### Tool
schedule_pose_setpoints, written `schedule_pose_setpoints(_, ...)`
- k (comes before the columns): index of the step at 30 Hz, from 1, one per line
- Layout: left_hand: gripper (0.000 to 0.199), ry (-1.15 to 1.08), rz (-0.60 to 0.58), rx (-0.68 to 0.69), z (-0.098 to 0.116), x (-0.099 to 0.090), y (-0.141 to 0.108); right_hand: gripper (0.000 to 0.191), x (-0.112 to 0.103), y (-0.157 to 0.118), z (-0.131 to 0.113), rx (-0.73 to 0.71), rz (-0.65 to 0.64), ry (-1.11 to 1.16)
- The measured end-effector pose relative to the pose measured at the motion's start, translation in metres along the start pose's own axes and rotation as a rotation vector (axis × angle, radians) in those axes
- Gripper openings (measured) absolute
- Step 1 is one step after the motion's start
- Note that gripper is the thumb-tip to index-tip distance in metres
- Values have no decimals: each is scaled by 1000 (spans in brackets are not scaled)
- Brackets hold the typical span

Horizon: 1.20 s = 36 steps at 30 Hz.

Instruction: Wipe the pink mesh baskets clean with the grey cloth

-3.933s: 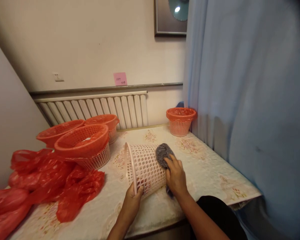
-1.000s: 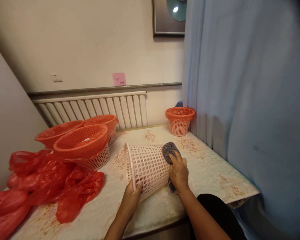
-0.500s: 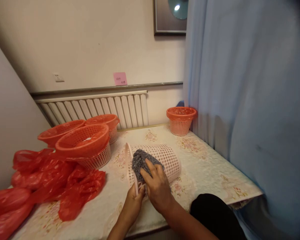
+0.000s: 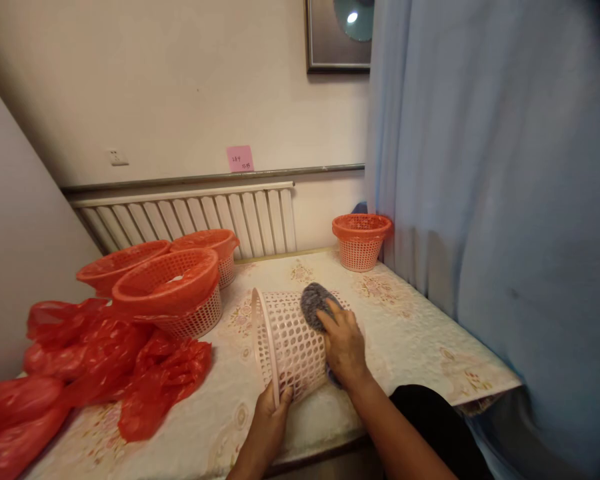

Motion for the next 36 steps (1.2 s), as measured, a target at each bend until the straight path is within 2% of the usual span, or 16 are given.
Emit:
schedule_pose_setpoints(4, 40, -22, 5, -10, 4, 0, -1, 50, 2, -6, 63, 220, 16, -122)
schedule_pose_setpoints(7, 40, -59, 12, -23, 1, -2, 2, 50, 2, -11, 79, 288, 28, -149)
schedule_pose_setpoints(9, 42, -74, 6, -25, -2, -3, 5, 51, 1, -12, 71, 270, 39, -138)
schedule_pose_setpoints(11, 44, -87, -12, -25, -5, -4, 9, 52, 0, -12, 51, 214, 35, -110)
schedule_pose_setpoints(18, 46, -156, -56, -4, 2, -5, 18, 50, -6, -26, -48, -83, -36, 91)
schedule_pose_setpoints(21, 48, -154, -56, 27, 4, -5, 20, 47, -5, -33, -77, -179, -63, 149)
schedule_pose_setpoints(24, 51, -133, -62, 18, -1, -4, 19, 44, -5, -31, -87, -203, -50, 130)
schedule_pose_setpoints(32, 43, -48, -52, 71, -7, 2, 3, 38, -8, -9, -86, -184, -42, 66)
schedule_pose_setpoints(36, 38, -84, -137, 64, 1, 6, 1, 40, -10, -9, -87, -180, -59, 62)
Point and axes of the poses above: each hand's wrist, its own y-axis towards the middle knuckle, its own x-axis out of the palm, z = x × y, the point moved 8 cm from there along y, towards the middle knuckle, and after that the axes turned 5 degrees about -x, right-handed, at the moved point
